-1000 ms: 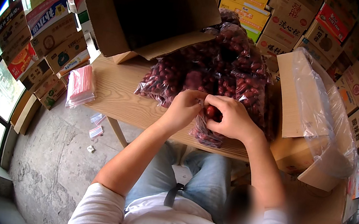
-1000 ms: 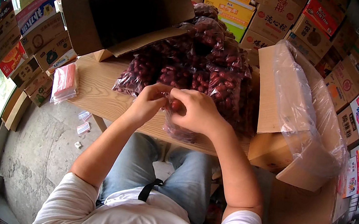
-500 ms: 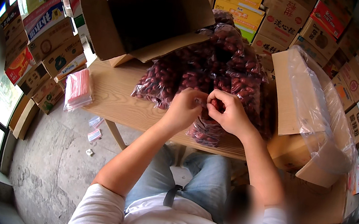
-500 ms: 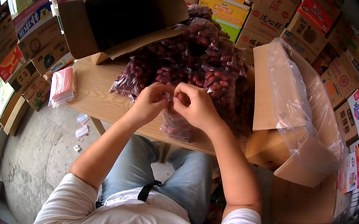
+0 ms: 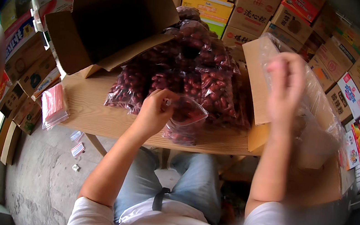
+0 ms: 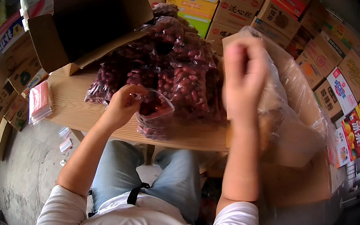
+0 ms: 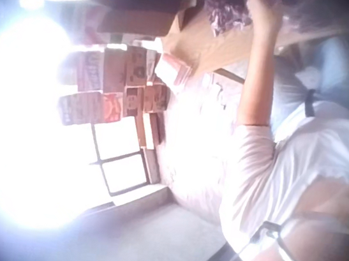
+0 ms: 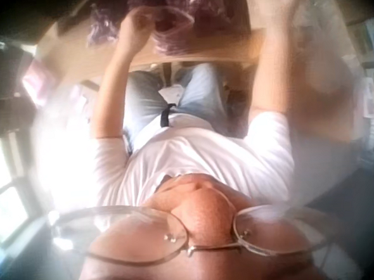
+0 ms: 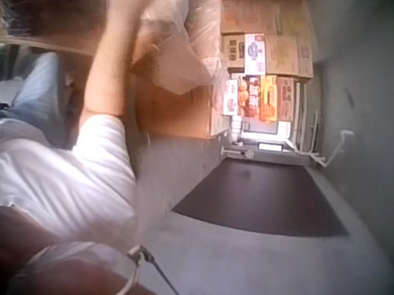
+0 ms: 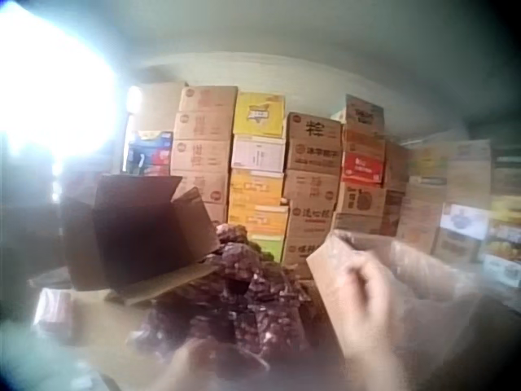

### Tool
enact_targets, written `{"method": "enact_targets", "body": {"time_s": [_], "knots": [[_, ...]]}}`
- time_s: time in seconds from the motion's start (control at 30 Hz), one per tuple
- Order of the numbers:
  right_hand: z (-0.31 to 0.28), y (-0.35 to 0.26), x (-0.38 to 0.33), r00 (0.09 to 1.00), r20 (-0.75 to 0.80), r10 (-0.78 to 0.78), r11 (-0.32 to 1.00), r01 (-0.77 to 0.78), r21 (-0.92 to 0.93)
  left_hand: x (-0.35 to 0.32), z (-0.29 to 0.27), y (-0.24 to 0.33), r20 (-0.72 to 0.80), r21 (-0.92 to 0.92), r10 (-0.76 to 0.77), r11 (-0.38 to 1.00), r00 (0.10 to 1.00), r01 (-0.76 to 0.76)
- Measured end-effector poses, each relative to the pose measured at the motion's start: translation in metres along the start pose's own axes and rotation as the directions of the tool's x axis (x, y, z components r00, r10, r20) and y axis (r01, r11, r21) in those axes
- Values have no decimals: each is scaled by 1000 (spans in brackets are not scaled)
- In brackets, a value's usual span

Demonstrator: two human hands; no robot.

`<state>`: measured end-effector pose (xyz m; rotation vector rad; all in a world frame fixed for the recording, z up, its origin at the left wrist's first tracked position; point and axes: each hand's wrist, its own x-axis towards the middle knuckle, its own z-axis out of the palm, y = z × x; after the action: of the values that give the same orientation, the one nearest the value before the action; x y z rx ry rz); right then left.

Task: The person scoops dried red dates from a large bulk bag into small clear plastic bags. They then seal each filled bag and place it on a wooden table alongside other completed packages. The process is repeated continuously throughout the clip.

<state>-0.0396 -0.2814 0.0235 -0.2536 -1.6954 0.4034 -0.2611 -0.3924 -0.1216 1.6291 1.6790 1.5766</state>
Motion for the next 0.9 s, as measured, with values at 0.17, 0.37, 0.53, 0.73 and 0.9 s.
{"method": "enact_targets", "body": {"time_s": [0.17, 0.37, 0.53, 0.73, 0.9], "knots": [[-108, 24, 60, 971, -186, -148, 763, -8, -647, 0, -13, 5, 104, 27, -47, 999, 993, 45], [-179, 87, 51, 886, -169, 431, 58, -215, -975, 1, -7, 4, 134, 44, 15, 999, 991, -22], [-52, 18, 15, 814, 467, 345, 916, -184, -357, 1, -14, 3, 186, -53, -140, 987, 973, 152], [63, 12, -37, 335, 933, 133, 991, -36, -128, 3, -13, 14, 203, -264, -182, 936, 962, 233], [79, 0, -41, 179, 943, 282, 924, 214, -317, 2, -14, 20, 216, -275, -204, 926, 955, 260]]}}
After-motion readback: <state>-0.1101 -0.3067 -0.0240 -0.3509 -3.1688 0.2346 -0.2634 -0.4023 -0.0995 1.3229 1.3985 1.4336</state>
